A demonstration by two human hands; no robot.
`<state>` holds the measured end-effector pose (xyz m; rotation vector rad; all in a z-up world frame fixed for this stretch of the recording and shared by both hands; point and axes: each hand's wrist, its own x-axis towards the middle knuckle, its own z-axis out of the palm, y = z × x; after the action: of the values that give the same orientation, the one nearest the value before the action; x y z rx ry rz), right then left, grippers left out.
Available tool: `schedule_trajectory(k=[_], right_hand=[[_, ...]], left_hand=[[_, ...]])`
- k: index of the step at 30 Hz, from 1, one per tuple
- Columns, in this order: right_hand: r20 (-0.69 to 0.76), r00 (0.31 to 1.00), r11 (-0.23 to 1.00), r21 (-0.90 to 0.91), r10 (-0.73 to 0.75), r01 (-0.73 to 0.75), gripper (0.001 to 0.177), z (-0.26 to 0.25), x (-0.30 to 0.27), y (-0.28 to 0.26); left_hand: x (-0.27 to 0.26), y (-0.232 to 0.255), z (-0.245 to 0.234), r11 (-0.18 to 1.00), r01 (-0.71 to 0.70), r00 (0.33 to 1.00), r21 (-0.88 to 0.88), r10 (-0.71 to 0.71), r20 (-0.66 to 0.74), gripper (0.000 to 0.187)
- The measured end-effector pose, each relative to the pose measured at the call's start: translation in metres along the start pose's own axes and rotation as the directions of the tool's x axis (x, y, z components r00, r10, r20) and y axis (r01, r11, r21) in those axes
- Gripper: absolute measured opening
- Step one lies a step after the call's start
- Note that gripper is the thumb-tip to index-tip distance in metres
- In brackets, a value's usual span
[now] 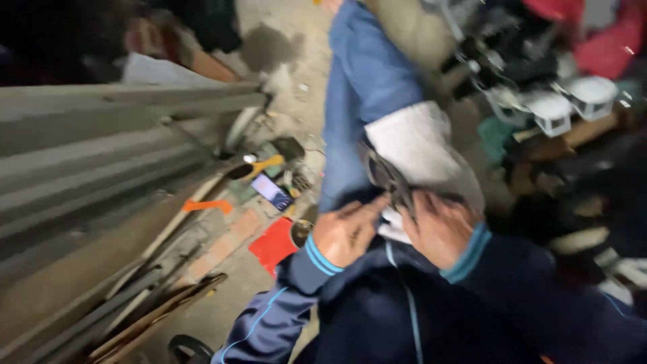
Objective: Hand-stitching the sole of a leather sandal using a needle and thread.
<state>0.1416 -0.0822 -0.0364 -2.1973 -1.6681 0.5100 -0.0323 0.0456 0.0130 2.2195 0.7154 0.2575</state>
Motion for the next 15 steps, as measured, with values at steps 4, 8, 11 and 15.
schedule_trajectory(k=[4,8,11,15], right_hand=[[0.001,1.000,0.997,-0.066,-0.029,0.029,0.046,0.022,-0.014,0.003],[0.007,0.998,0.984,-0.166,0.067,-0.065,0.025,0.033,-0.020,0.009],[0.008,0.997,0.974,-0.215,0.082,-0.078,0.026,0.039,-0.021,0.017],[0.005,0.996,0.963,-0.255,0.094,-0.090,0.026,0.043,-0.022,0.024]], left_hand=[[0.013,0.010,-0.013,0.988,-0.070,0.997,0.139,0.074,-0.022,0.032],[0.025,0.021,-0.023,0.998,-0.009,0.988,0.062,-0.001,0.152,0.043],[0.029,0.015,-0.013,0.990,0.090,0.980,-0.113,-0.067,0.188,0.043],[0.026,0.013,-0.003,0.997,0.032,0.994,-0.064,-0.025,0.102,0.040]])
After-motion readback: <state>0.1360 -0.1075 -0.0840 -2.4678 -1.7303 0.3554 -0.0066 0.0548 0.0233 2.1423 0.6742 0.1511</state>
